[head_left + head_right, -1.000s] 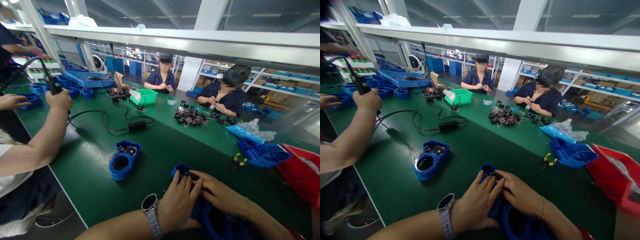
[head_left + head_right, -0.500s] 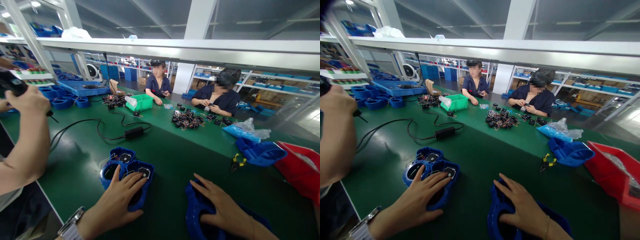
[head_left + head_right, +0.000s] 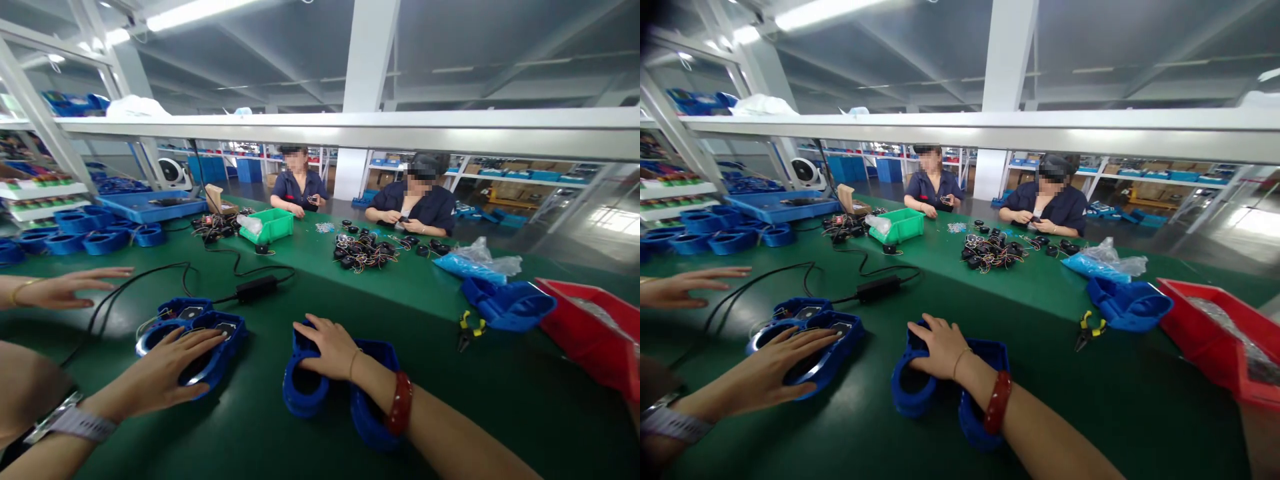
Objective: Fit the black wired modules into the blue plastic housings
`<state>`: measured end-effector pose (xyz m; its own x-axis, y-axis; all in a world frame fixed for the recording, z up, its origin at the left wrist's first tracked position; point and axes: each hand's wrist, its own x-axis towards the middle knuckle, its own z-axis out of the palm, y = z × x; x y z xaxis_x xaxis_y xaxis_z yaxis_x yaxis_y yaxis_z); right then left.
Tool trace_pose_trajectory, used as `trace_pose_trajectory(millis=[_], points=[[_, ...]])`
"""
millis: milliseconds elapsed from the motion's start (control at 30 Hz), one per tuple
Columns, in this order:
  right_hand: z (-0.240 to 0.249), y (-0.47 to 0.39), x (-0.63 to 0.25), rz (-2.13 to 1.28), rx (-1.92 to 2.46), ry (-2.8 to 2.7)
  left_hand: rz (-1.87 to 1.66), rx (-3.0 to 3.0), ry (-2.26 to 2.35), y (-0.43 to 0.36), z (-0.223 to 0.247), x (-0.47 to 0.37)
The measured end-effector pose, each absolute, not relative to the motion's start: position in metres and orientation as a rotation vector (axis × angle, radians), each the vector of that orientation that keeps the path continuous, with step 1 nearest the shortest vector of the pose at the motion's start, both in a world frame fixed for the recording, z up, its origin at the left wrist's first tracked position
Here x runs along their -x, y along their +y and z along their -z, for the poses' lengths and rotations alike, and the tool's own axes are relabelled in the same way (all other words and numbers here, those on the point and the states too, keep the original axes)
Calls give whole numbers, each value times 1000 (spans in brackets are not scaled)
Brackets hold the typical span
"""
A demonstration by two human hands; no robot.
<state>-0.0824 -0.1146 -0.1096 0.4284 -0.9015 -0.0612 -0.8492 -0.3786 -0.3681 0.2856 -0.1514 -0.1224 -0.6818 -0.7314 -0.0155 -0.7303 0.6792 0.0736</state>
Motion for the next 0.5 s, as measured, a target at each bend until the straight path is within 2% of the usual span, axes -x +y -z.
trace_pose_trajectory(millis=[133, 267, 333, 500], points=[[113, -137, 55, 262, 2342, 1493, -78, -1242, -2837, -157, 117, -292], [97, -136, 56, 297, 2355, 1427, -304, -1070, -2653, -128, 110, -249], [81, -122, 74, 331, 2385, 1425, -234, -944, -2675, -105, 106, -210], [69, -63, 139, 223, 2202, 1638, 267, -853, -2884, -70, 98, -108]])
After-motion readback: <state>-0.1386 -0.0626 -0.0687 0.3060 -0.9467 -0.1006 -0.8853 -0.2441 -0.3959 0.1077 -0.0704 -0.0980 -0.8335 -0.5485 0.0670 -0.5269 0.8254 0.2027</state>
